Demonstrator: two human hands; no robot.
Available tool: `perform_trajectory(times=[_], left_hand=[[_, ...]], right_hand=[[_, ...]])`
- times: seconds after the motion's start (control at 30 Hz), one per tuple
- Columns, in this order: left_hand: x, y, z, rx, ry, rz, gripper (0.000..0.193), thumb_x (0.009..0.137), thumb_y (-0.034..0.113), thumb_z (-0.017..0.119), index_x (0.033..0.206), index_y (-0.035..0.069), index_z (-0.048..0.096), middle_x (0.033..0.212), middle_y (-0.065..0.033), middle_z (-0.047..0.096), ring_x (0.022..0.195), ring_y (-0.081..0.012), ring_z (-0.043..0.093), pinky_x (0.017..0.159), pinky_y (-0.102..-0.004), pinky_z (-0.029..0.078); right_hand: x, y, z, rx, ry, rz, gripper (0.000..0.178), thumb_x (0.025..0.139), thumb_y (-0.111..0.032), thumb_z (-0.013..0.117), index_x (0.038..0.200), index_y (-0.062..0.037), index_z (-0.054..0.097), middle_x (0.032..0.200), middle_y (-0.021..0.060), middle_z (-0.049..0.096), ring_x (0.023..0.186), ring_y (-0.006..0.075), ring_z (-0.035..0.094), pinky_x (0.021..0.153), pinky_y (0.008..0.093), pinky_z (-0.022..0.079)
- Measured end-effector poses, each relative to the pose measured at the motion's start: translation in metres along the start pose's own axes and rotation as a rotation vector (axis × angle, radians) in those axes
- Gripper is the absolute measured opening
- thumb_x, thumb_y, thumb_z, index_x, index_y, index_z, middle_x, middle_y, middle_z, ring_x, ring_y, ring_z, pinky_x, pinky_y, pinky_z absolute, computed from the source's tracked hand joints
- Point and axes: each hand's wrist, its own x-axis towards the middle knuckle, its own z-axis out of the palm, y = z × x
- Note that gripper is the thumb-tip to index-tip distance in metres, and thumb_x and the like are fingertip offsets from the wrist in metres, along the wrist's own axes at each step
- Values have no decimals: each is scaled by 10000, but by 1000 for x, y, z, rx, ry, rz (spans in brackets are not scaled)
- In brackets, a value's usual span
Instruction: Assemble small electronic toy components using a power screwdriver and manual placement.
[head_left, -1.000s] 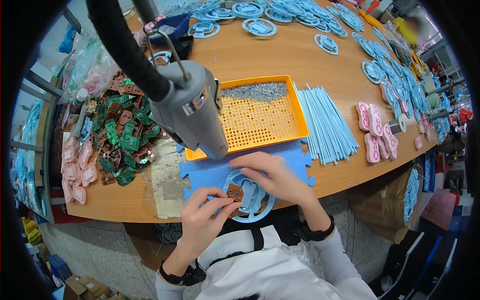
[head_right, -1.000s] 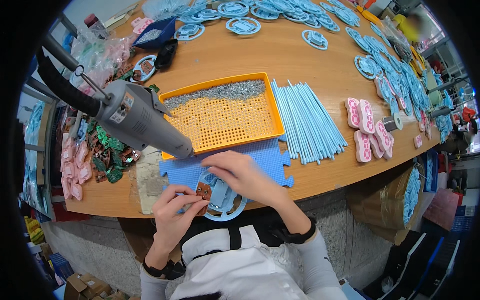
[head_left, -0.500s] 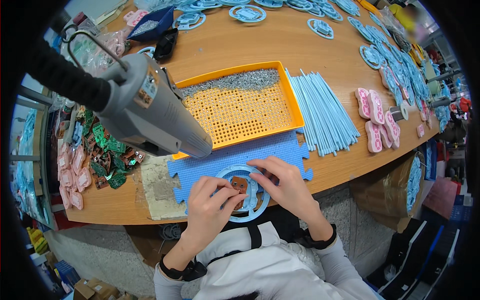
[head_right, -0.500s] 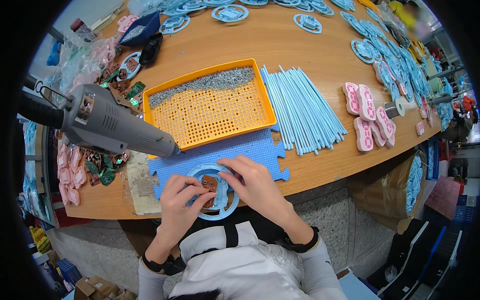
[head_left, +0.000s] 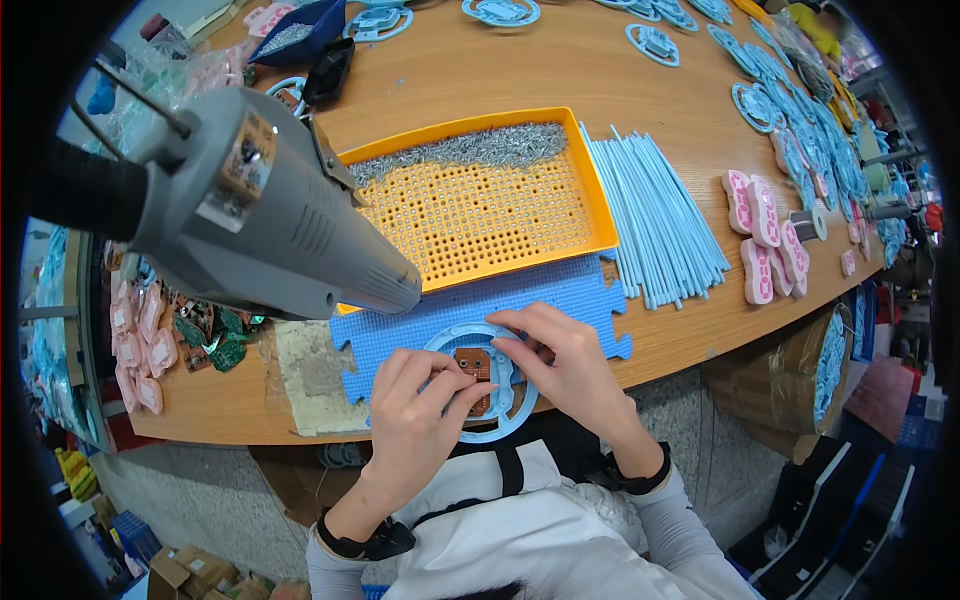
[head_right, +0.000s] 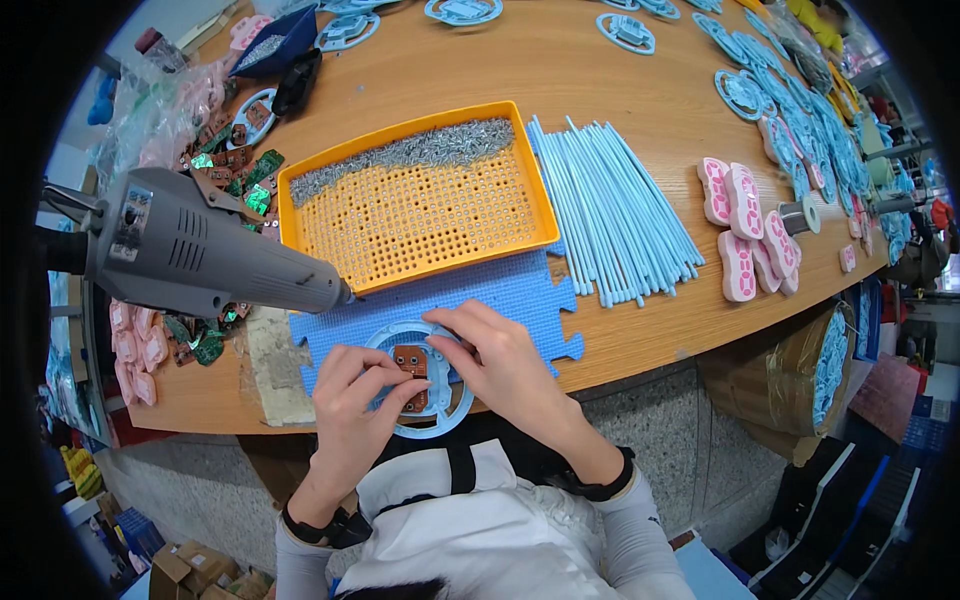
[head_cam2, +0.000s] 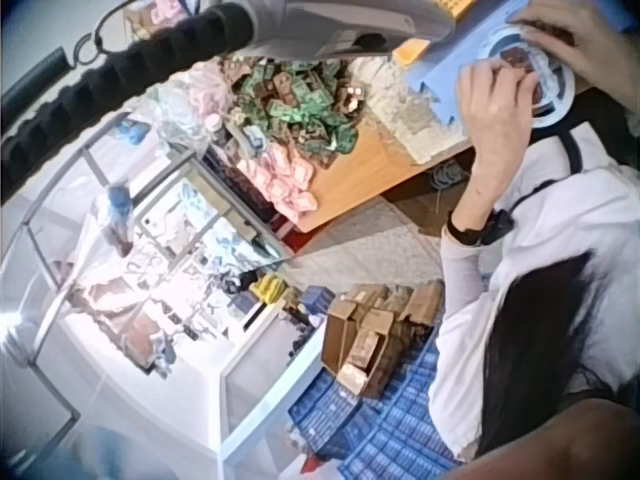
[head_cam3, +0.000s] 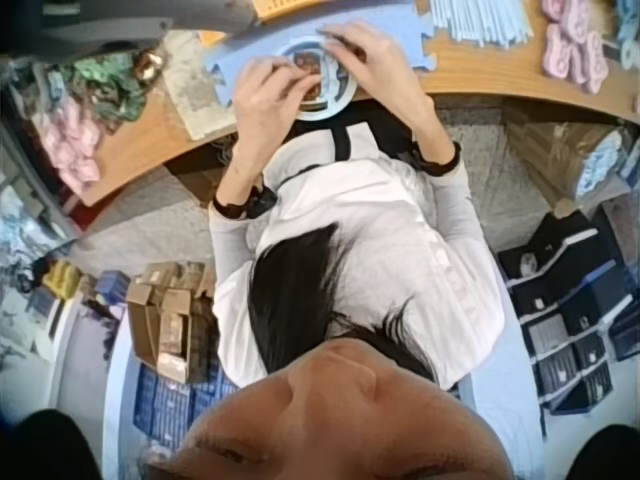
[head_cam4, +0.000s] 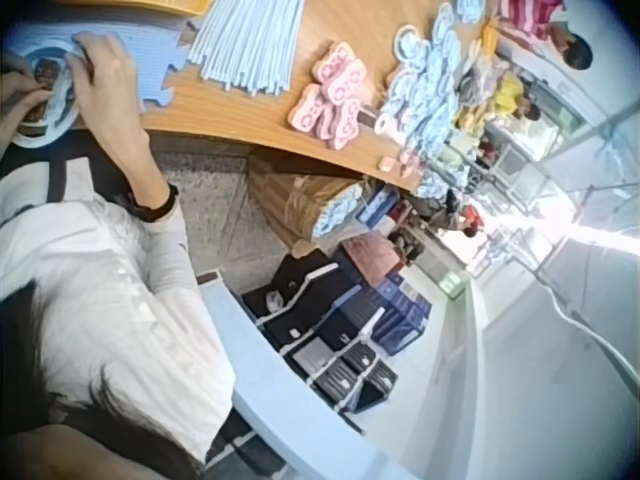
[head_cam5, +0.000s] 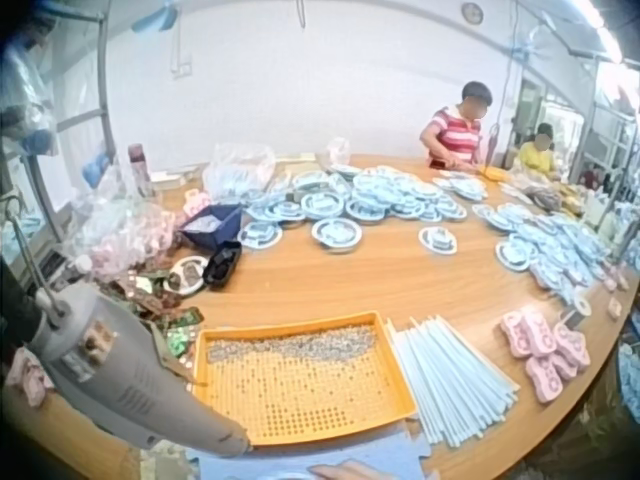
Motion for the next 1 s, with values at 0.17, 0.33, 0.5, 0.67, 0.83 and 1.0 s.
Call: perform_trajectory(times=[0.17,0.33,0.5,0.67,0.83,1.0], left_hand=[[-1,2,1,4,-4,-5,189,673,129,797,713,35,639,791,-41,578,747,-224,527,663,-349,407],[2,1,-1,4,-18,17,185,648,98,802,723,25,650,787,-48,593,759,-234,538,661,-349,424],[3,-3,-2,22,-47,86,207,650,115,795,752,22,640,857,-52,608,807,-240,553,678,-364,434],[1,-10,-1,3,-68,142,267,636,141,804,814,12,653,955,-80,629,902,-269,584,737,-374,489],[0,-5,-7,18,-139,117,368,617,191,822,890,14,650,1029,-86,631,946,-275,591,778,-385,485],[-12,-4,-5,145,-117,115,452,600,212,837,950,11,635,1079,-109,626,1003,-314,584,845,-413,441]], right_hand=[[2,2,1,-11,-17,-1,217,844,-46,673,1052,9,641,815,128,588,669,273,583,592,342,463],[3,2,1,-35,-20,-34,222,838,-47,676,1049,8,640,807,133,580,668,290,577,594,358,459],[9,1,-1,-56,-51,-68,217,837,-43,668,1045,10,639,815,144,581,694,321,586,606,372,465],[12,9,1,-45,-26,-113,234,826,-55,696,1054,-9,668,786,97,586,629,200,548,564,299,443],[15,11,-1,-26,-39,-121,228,822,-49,697,1045,-12,669,851,112,637,684,208,608,594,291,472],[18,-1,-55,-90,13,14,127,851,-89,668,936,4,661,878,136,652,724,280,641,644,337,509]])
